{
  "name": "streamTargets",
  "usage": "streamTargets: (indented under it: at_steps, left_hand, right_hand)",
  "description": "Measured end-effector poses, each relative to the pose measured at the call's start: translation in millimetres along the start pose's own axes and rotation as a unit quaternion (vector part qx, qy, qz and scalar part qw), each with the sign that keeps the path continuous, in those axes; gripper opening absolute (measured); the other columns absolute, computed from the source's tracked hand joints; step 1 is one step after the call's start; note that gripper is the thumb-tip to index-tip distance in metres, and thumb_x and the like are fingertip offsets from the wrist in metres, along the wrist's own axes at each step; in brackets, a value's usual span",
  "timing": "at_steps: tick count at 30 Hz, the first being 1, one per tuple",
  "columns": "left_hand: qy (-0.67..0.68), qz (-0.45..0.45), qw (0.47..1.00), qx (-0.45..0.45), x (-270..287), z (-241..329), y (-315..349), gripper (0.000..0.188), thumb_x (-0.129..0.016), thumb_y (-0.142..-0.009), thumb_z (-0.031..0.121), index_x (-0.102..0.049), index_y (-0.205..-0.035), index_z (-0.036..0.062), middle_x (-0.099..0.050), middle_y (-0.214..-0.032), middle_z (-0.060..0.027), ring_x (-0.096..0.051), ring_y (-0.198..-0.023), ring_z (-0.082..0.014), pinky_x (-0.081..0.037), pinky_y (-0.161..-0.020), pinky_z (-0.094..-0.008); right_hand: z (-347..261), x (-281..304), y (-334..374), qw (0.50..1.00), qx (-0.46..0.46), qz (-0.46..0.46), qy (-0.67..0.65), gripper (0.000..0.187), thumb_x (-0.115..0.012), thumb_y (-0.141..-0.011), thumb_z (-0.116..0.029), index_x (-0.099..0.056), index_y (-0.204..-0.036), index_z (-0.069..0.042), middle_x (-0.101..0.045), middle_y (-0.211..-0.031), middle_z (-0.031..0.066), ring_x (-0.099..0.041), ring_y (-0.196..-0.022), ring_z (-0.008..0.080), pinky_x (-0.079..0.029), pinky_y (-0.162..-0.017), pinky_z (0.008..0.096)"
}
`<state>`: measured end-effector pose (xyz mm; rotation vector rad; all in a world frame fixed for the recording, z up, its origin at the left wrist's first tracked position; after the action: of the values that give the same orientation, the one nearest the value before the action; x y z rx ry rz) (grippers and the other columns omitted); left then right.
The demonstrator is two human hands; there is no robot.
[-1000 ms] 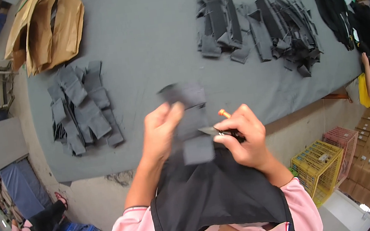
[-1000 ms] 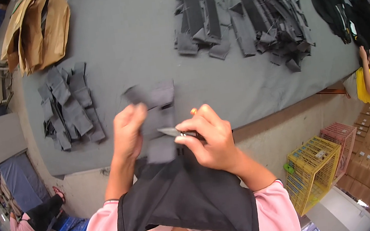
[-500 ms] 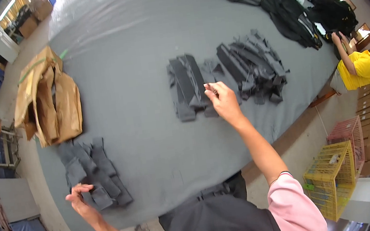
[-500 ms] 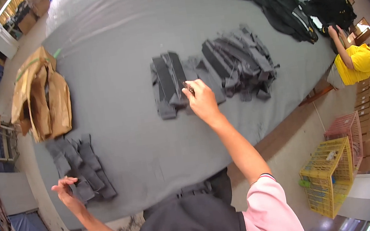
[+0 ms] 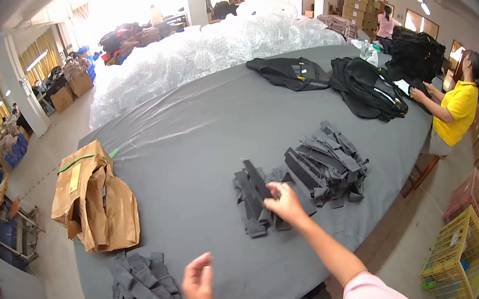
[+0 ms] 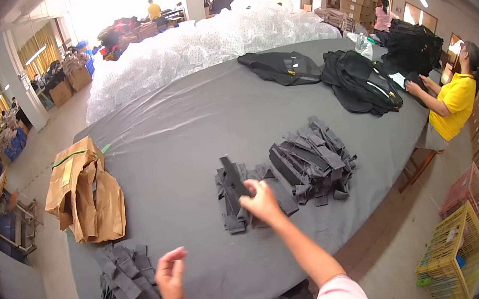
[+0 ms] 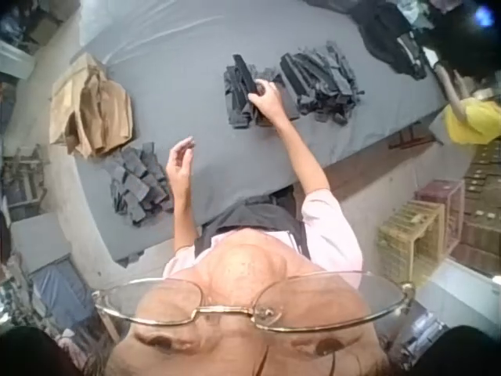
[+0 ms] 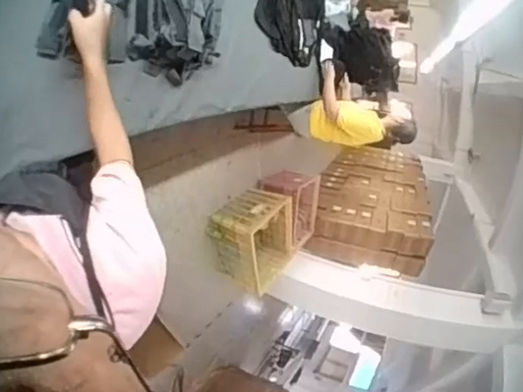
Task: Trimming excess threads and shaping black fabric strips using small scissors.
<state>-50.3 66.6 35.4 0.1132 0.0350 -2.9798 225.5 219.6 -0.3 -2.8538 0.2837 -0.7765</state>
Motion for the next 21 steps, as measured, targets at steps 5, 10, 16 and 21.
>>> streamTargets:
  at_steps: [5, 10, 16, 21]
  left_hand:
    - [0.286, -0.056, 0.943, 0.161, -77.9, -42.4, -7.9, 0.061, -0.057, -0.087, 0.003, -0.024, -0.138, 0.0023, -0.044, -0.131, -0.0122, -0.050, -0.115, -0.0193, -0.040, -0.097, -0.0318]
    - [0.244, -0.081, 0.958, 0.127, -90.0, -40.5, 6.9, 0.063, -0.053, -0.088, 0.002, -0.019, -0.140, 0.0008, -0.048, -0.123, -0.0135, -0.054, -0.109, -0.0205, -0.047, -0.088, -0.0312]
    - [0.176, -0.043, 0.979, 0.090, -83.0, -38.6, 14.7, 0.057, -0.045, -0.087, -0.003, -0.021, -0.140, -0.0013, -0.051, -0.118, -0.0148, -0.057, -0.105, -0.0221, -0.048, -0.086, -0.0319]
    - [0.049, -0.029, 0.998, 0.004, -70.2, -65.9, 12.7, 0.053, -0.040, -0.083, -0.007, -0.027, -0.135, -0.0035, -0.055, -0.112, -0.0155, -0.061, -0.095, -0.0225, -0.048, -0.084, -0.0305]
  right_hand:
    - [-60.6, -20.6, 105.0, 0.950, 0.010, -0.182, -0.254, 0.048, -0.071, -0.074, -0.014, -0.056, -0.119, -0.005, -0.053, -0.098, 0.0040, -0.049, -0.066, 0.0061, -0.044, -0.058, 0.0224]
    - [-45.0, -30.2, 144.8, 0.878, -0.169, -0.218, -0.392, 0.051, -0.066, -0.080, -0.010, -0.047, -0.127, -0.003, -0.052, -0.102, 0.0043, -0.049, -0.059, 0.0040, -0.042, -0.052, 0.0204]
    - [-43.9, -37.2, 156.3, 0.876, -0.157, -0.199, -0.411, 0.049, -0.065, -0.079, -0.005, -0.048, -0.125, -0.003, -0.053, -0.104, 0.0047, -0.049, -0.058, 0.0037, -0.043, -0.052, 0.0207]
    - [-49.8, -31.5, 170.1, 0.923, -0.132, -0.183, -0.313, 0.045, -0.060, -0.080, -0.001, -0.048, -0.123, -0.002, -0.051, -0.107, 0.0060, -0.046, -0.059, 0.0036, -0.044, -0.054, 0.0203]
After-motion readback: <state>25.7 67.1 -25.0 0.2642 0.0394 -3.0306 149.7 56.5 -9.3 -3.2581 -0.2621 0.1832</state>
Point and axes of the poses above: each hand's wrist, its own y-axis away from the middle knuckle, its own x-axis out of the back of the hand, z = x × y, the point moved 5 cm from there along -y, towards the middle knuckle
